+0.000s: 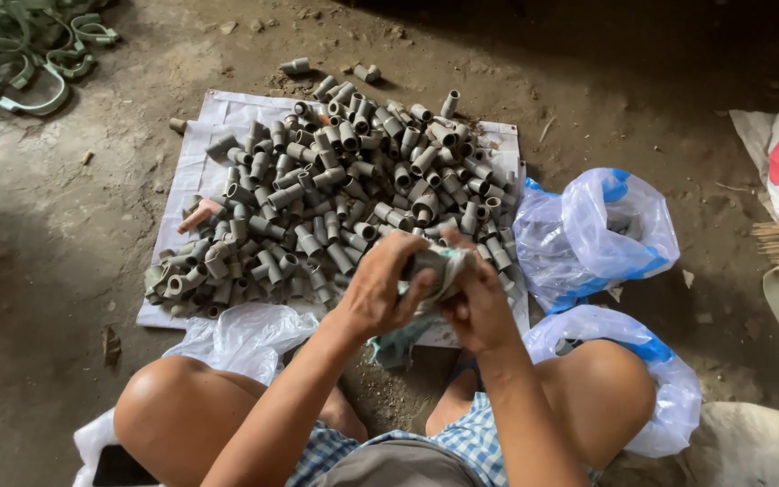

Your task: The person sits on the floor and wipes small gray metal pipe fittings with a cloth. They pick each part from a pile, wipe it, and place it into a plastic bag. The process is repeated continuously throughout the clip.

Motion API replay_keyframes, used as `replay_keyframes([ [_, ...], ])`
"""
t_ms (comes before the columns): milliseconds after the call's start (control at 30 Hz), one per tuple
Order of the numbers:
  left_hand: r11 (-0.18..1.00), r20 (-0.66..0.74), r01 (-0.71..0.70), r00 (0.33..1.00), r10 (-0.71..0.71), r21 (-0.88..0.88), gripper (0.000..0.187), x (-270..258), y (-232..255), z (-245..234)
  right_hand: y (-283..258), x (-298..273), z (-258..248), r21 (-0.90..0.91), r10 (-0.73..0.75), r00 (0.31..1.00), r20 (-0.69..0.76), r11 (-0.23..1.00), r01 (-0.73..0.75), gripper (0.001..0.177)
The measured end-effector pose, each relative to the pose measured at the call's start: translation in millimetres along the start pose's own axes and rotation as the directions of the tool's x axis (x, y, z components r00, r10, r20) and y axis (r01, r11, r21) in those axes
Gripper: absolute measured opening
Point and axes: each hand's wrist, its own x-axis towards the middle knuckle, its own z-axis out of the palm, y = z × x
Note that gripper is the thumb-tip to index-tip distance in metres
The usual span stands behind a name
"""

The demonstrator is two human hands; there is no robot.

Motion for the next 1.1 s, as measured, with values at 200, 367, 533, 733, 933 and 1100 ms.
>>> replay_keyframes([
  [200,0.857,0.190,0.494,0.865,-0.465,-0.150,0.043,22,34,3,-21,14,31,-0.556,-0.505,0.839,-0.202,0.764,0.326,0.020],
  [367,0.638,0.032,0.768,0.640,-0.768,-0.052,0.041,18,7,19,-37,5,40,-0.612,-0.448,0.889,0.096,0.677,0.408,0.058],
  [533,0.824,0.089,0.559,0.829,-0.552,-0.089,0.051,27,35,9,-34,28,35,-0.503,-0.485,0.867,-0.118,0.782,0.369,0.024],
  [733,0.790,-0.072,0.610,0.792,-0.606,0.061,0.030,28,9,14,-40,-5,56,-0.542,-0.429,0.903,0.029,0.752,0.375,0.049],
  [933,0.930,-0.178,0.368,0.915,-0.362,0.002,0.046,11,7,27,-26,20,68,-0.283,-0.353,0.857,-0.374,0.924,0.258,0.020],
  [1100,0.929,-0.151,0.366,0.923,-0.355,0.058,0.030,13,3,17,-28,15,12,-0.219,-0.237,0.945,0.224,0.933,0.286,0.063],
])
